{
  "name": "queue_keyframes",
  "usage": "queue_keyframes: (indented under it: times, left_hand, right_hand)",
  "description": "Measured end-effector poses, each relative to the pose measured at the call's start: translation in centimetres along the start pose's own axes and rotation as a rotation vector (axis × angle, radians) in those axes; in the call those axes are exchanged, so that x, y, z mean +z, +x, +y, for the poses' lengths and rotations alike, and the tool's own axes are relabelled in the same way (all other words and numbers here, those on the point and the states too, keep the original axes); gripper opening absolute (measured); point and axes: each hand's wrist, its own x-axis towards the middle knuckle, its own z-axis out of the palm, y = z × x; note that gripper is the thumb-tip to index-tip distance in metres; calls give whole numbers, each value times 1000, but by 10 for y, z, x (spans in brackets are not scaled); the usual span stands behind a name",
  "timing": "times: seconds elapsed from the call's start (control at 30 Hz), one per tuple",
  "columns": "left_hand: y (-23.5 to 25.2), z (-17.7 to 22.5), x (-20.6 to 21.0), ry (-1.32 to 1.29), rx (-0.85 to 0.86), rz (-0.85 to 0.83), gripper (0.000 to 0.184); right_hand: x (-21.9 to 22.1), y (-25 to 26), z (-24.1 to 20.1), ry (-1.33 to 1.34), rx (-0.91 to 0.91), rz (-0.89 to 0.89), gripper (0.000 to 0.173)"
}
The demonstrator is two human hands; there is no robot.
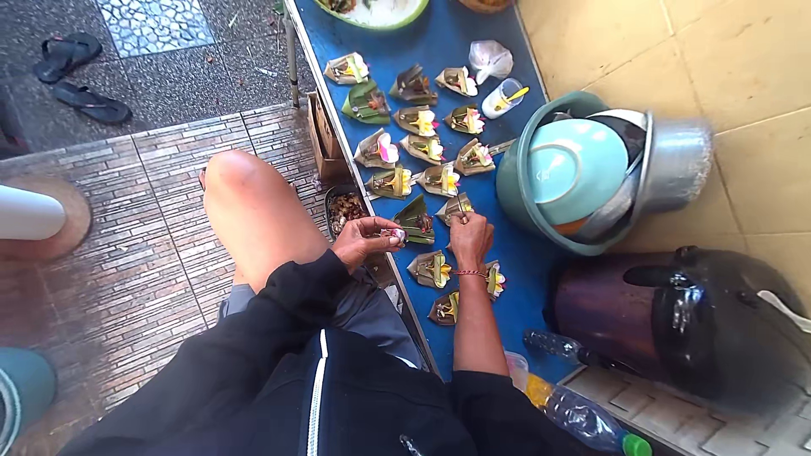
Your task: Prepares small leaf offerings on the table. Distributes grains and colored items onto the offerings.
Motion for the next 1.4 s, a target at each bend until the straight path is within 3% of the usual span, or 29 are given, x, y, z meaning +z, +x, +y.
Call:
queue_keyframes:
  times: [0.13, 0.23, 0.33, 0.43, 0.67, 0.87, 1.07, 1.2, 1.4]
  left_hand:
    - [-1, 0, -1, -26, -4, 8, 24]
    - [-1, 0, -2, -56, -14, 28, 23]
    - [0, 2, 0, -86, -20, 77, 21]
    - [0, 3, 1, -107, -23, 106, 17]
    - [-1, 4, 2, -145, -1, 131, 13]
    - [-1, 4, -1, -173, -25, 67, 16]
    - [-1, 0, -3, -117, -31, -2, 17]
    - [-4, -3, -2, -74, -62, -102, 16]
    - [-4, 3, -6, -140, -14, -18, 21]
  right_hand:
    - [-6, -6, 0, 48, -44, 28, 31]
    - [-19, -41, 1, 264, -265, -33, 44]
    - [-23, -81, -16, 554, -488, -182, 46]
    - [-16, -109, -26, 573, -570, -194, 45]
    - [-11, -121, -25, 457, -592, -155, 44]
    - [-9, -119, -25, 576, -566, -177, 41]
    - [-2, -118, -33, 564, -538, -46, 34]
    - [0, -93, -31, 582, -421, -130, 34]
    - [1, -13, -26, 582, -265, -82, 36]
